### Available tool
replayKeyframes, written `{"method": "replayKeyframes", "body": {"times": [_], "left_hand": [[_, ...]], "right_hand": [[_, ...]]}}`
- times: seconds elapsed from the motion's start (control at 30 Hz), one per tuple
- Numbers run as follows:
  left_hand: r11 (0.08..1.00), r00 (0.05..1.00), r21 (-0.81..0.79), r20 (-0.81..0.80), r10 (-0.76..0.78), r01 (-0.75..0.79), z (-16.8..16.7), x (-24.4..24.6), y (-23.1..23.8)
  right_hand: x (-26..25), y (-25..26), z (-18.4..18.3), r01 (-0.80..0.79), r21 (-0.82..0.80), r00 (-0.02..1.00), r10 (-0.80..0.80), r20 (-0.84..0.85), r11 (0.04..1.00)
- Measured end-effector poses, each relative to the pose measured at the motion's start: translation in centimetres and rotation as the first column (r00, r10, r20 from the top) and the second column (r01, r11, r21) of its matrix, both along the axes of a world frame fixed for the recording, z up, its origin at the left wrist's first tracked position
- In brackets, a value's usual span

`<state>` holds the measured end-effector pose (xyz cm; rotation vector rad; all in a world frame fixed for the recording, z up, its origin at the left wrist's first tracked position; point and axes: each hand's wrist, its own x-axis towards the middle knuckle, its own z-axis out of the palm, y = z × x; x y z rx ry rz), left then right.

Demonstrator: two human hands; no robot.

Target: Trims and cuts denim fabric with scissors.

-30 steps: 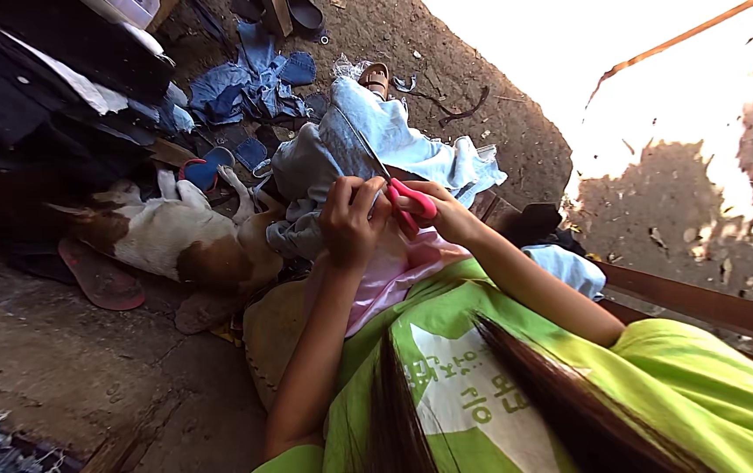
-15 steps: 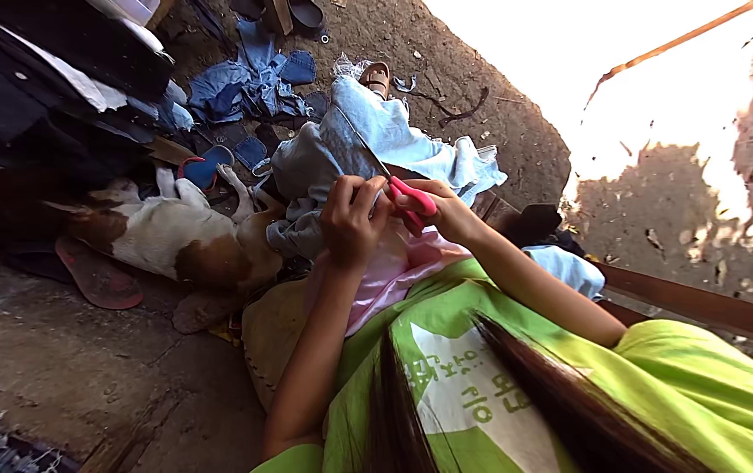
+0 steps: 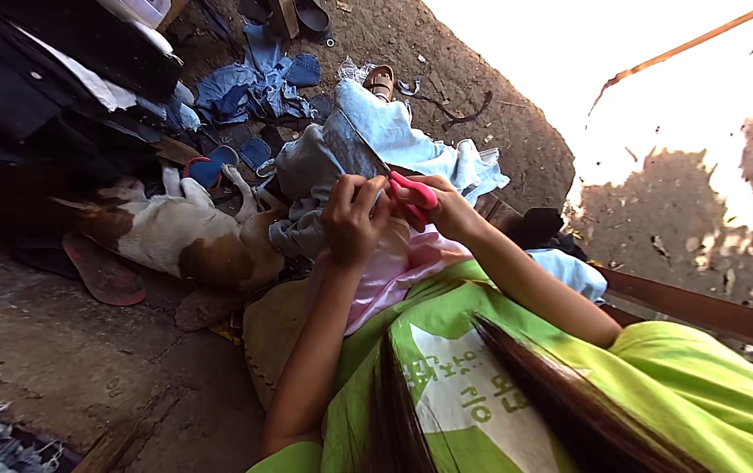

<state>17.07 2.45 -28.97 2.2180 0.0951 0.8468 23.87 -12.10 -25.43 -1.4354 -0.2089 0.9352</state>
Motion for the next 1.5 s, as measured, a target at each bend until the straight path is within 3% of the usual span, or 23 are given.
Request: {"method": "replayKeyframes", "body": {"times": [0.1,0.2,0.27,0.37,0.43,0.5,0.53,0.57,0.63,0.73,0.87,0.93,0.97,1.03,1.07,1.13,1.2,1.27,1.4,1.5], "left_hand": [[1.0,0.999,0.015,-0.03,-0.027,0.027,0.4,-0.4,0.3],[0.995,0.981,0.013,-0.17,-0.097,0.101,2.7,-1.7,0.7],[0.993,0.964,0.024,-0.243,-0.108,0.117,4.3,-2.9,0.5],[0.99,0.942,0.061,-0.319,-0.105,0.131,5.8,-4.5,-0.6],[0.99,0.938,0.078,-0.335,-0.088,0.121,6.1,-4.9,-1.5],[0.989,0.933,0.097,-0.353,-0.069,0.11,5.7,-4.9,-2.4],[0.988,0.929,0.105,-0.365,-0.063,0.109,5.4,-4.8,-2.9],[0.987,0.926,0.117,-0.372,-0.057,0.108,5.1,-4.7,-3.4],[0.983,0.922,0.145,-0.383,-0.053,0.117,5.0,-4.6,-4.4],[0.971,0.902,0.155,-0.419,-0.102,0.183,6.7,-5.7,-6.1],[0.97,0.894,0.151,-0.436,-0.108,0.191,6.6,-7.3,-8.0],[0.968,0.78,0.076,-0.608,-0.144,0.237,6.0,-7.0,-6.8],[0.957,0.647,-0.009,-0.735,-0.202,0.288,6.4,-6.5,-5.7],[0.911,0.451,-0.176,-0.823,-0.344,0.373,7.5,-5.6,-2.9],[0.89,0.447,-0.218,-0.802,-0.397,0.4,7.6,-5.2,-1.6],[0.912,0.597,-0.161,-0.711,-0.372,0.376,7.1,-4.6,0.6],[0.969,0.775,-0.053,-0.59,-0.226,0.242,5.4,-3.1,2.5],[0.993,0.875,-0.066,-0.469,-0.117,0.098,2.7,-1.3,3.9],[0.97,0.914,-0.24,-0.39,-0.114,0.019,-1.0,1.2,4.4],[0.982,0.893,-0.187,-0.447,-0.054,-0.034,-0.4,1.7,4.5]], "right_hand": [[-0.4,-1.0,-0.4,-0.028,0.076,0.995,0.035,-0.088,0.997],[-0.8,-3.3,-1.0,-0.184,0.066,0.98,0.189,-0.07,0.981],[-0.5,-5.8,-1.0,-0.365,0.066,0.926,0.37,-0.078,0.929],[1.1,-10.7,-1.0,-0.611,0.171,0.778,0.626,-0.053,0.773],[2.7,-13.2,-0.4,-0.642,0.158,0.764,0.643,0.049,0.75],[4.0,-13.7,1.0,-0.481,0.087,0.869,0.461,0.179,0.873],[4.5,-12.6,1.9,-0.325,-0.014,0.912,0.317,0.26,0.946],[5.3,-10.7,2.6,-0.168,-0.125,0.912,0.202,0.358,0.978],[7.8,-6.2,2.5,0.009,-0.265,0.846,0.134,0.517,0.964],[11.7,0.3,-0.2,0.116,-0.3,0.733,0.123,0.669,0.947],[11.1,4.2,-3.6,0.053,-0.239,0.677,0.141,0.722,0.97],[9.0,4.0,-5.2,0.064,-0.083,0.68,0.017,0.733,0.995],[7.8,3.6,-5.6,0.098,-0.014,0.682,-0.057,0.729,0.995],[5.2,2.6,-3.9,0.172,-0.029,0.762,-0.114,0.637,0.985],[4.5,2.1,-3.5,0.194,-0.055,0.772,-0.118,0.625,0.979],[5.2,1.4,-6.4,0.199,0.006,0.692,-0.145,0.707,0.98],[6.6,1.0,-8.3,0.214,0.042,0.634,-0.172,0.754,0.976],[6.9,0.7,-8.8,0.271,0.014,0.602,-0.18,0.778,0.963],[7.2,0.5,-8.9,0.317,0.008,0.549,-0.191,0.813,0.948],[9.9,1.2,-8.0,0.302,0.053,0.501,-0.206,0.841,0.952]]}}
